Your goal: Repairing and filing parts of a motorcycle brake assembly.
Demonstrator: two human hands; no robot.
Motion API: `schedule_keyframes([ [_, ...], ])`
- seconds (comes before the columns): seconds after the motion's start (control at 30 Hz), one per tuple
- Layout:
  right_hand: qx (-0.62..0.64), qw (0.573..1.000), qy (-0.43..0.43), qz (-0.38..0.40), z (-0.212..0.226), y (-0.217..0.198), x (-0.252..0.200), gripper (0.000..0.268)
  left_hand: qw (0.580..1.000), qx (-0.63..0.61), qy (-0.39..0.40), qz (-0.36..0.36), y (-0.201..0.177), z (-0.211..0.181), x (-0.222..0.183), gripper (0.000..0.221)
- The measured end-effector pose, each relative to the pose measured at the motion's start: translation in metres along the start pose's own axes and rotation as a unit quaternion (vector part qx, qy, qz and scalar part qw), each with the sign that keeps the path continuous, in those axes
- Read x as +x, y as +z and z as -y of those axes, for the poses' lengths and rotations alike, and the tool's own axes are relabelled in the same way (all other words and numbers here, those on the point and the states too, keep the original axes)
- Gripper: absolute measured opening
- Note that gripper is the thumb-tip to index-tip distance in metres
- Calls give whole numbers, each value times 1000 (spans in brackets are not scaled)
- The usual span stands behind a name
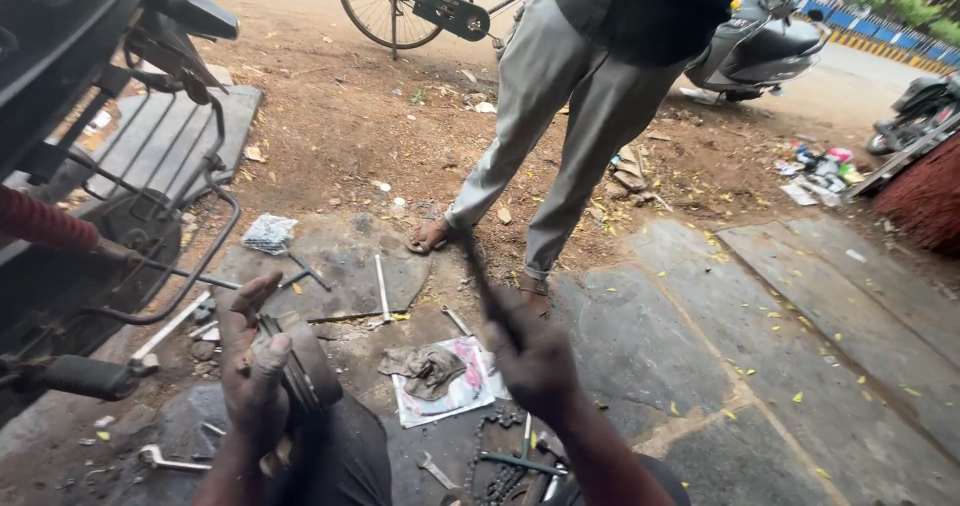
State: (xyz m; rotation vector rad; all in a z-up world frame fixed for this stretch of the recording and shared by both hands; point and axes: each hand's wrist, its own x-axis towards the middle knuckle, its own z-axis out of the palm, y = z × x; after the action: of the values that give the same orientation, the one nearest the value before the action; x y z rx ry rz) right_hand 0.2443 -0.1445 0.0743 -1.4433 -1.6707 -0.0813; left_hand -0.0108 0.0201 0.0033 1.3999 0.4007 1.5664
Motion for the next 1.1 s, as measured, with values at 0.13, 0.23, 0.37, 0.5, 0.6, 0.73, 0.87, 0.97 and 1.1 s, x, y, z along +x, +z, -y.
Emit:
schedule_keyframes([
  [0.13,230,911,254,-230,-14,-48,-6,19,1000,-6,-10,4,-1,4,-4,77],
  [0.23,317,884,160,-303,-6,-89,1,21,1000,-20,-22,-1,-3,2,-11,77],
  [0.37,298,872,102,-375,-16,-135,-24,21,999,-26,-27,22,-2,-3,-16,71],
  [0.5,291,822,76,-484,-31,-172,-59,19,988,-101,-111,38,-3,4,-36,72],
  [0.6,254,780,68,-568,-61,-196,-82,19,985,-113,-123,34,3,13,-43,68],
  [0.73,294,690,105,-653,-113,-211,-108,18,987,-121,-102,19,5,10,-33,62],
  [0.87,414,676,122,-597,-205,-218,-143,18,993,-106,-45,-7,-7,4,-15,58],
  [0.97,479,667,244,-516,-221,-181,-108,14,982,-173,-73,11,-11,5,-4,50],
  [1.1,395,820,338,-240,-137,-85,-30,25,998,22,1,54,-13,-5,3,38],
])
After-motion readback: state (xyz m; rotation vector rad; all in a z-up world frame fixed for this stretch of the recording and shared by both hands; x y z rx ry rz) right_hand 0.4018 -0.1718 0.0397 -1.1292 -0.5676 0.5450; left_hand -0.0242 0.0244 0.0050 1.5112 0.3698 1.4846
